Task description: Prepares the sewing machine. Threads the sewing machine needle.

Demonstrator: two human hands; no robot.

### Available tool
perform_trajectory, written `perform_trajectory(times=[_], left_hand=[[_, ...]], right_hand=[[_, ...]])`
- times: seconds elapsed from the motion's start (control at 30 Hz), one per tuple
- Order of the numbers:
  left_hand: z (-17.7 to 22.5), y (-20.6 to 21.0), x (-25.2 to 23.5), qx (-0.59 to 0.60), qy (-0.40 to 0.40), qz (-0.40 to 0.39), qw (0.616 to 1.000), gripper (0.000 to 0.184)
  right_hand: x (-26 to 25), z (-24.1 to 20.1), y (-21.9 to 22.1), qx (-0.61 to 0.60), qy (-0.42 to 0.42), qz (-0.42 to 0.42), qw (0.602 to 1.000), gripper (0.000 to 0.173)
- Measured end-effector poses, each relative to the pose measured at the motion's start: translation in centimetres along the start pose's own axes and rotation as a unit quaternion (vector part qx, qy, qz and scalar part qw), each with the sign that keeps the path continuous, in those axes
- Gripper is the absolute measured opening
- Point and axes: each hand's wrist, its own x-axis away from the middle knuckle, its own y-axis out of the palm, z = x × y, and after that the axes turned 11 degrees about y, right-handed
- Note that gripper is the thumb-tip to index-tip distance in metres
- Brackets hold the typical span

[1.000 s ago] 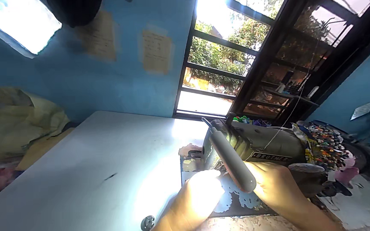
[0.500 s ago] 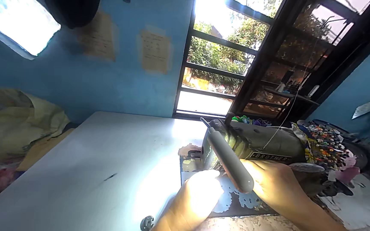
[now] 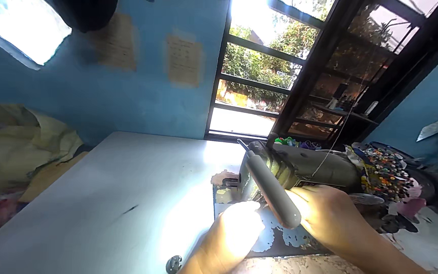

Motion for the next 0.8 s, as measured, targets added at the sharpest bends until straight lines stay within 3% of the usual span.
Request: perform_trajectory(times=[0.2,0.37,0.57,0.7,0.8], left_hand=[[0.0,-0.1,0.1,0.002,-0.001,-0.005,1.000,0.018],[-0.2,0.1,0.2,-0.018,0.014,0.000,1.000,0.019],[0.0,-0.1,0.0,-0.008,-0.006,-0.015,1.000,0.020],[-0.1,-0.2,0.1,0.020,-0.018,-0.014,1.000,0.016],[-0.2,-0.3,0.3,0.018,-0.027,-0.018,0.999,0.018]], right_hand=[[0.7,0.4,-0.5,0.025,0.018,0.029,0.999,0.029],[2.2,-0.7,1.3,-0.007,0.054,0.035,0.998,0.026],[3.3,-1.7,1.8,-0.006,0.131,0.120,0.984,0.034],[5.6,-4.7,1.8,-0.068,0.231,0.126,0.962,0.027],[8.0,-6.7,2.8,-0.186,0.326,0.099,0.922,0.021]])
